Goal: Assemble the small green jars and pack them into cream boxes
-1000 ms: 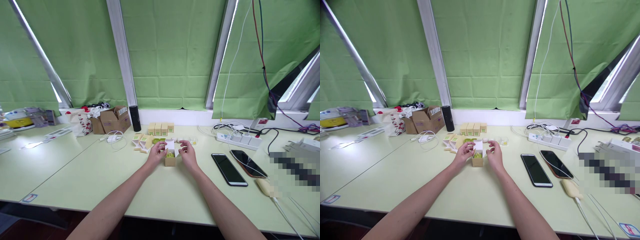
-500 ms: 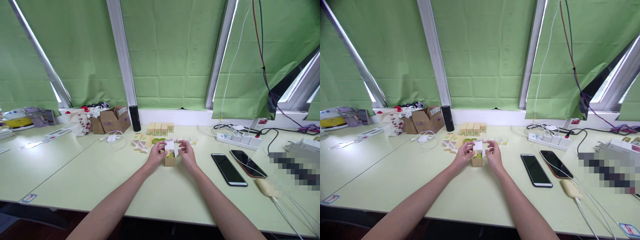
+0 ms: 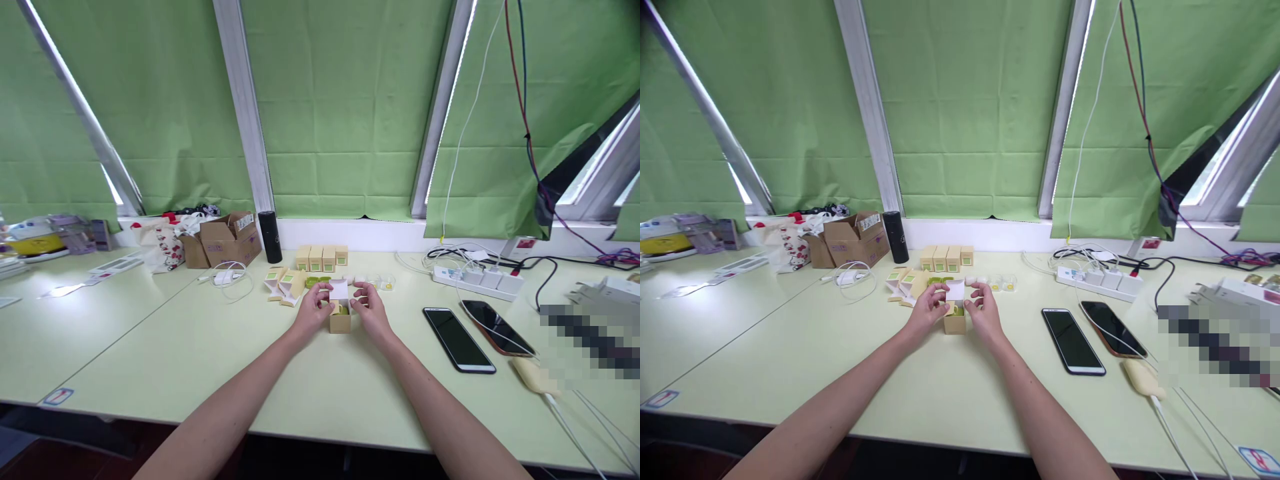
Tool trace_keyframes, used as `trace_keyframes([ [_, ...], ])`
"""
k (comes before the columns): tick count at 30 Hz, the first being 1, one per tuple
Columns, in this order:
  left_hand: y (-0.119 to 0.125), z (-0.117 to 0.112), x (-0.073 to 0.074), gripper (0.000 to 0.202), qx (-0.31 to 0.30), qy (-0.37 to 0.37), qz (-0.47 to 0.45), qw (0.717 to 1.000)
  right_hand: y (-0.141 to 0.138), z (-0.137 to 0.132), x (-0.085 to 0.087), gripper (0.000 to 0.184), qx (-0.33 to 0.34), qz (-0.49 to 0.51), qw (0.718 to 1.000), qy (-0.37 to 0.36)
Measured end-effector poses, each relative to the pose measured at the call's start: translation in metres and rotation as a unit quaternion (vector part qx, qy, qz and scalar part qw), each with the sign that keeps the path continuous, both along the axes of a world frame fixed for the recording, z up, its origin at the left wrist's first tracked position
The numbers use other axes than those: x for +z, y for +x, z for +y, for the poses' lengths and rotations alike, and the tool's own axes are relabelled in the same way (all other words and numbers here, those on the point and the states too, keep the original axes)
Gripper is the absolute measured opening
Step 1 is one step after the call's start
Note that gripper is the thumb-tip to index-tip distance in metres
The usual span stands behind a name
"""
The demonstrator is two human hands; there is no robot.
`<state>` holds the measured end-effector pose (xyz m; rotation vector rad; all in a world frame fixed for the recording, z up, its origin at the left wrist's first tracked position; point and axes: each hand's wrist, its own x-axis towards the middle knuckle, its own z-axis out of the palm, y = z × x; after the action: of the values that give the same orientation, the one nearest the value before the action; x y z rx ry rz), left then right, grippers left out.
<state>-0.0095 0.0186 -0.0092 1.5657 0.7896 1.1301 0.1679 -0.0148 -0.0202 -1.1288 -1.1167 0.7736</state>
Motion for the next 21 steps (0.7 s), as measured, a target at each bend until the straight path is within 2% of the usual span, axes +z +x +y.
trace_keyframes([
  [21, 0.0009, -0.0010, 0.0008, 0.039, 0.018, 0.035, 0.023, 0.999, -0.0045, 0.0011, -0.0086, 0.054, 0.012, -0.030, 0.999, -0.042],
])
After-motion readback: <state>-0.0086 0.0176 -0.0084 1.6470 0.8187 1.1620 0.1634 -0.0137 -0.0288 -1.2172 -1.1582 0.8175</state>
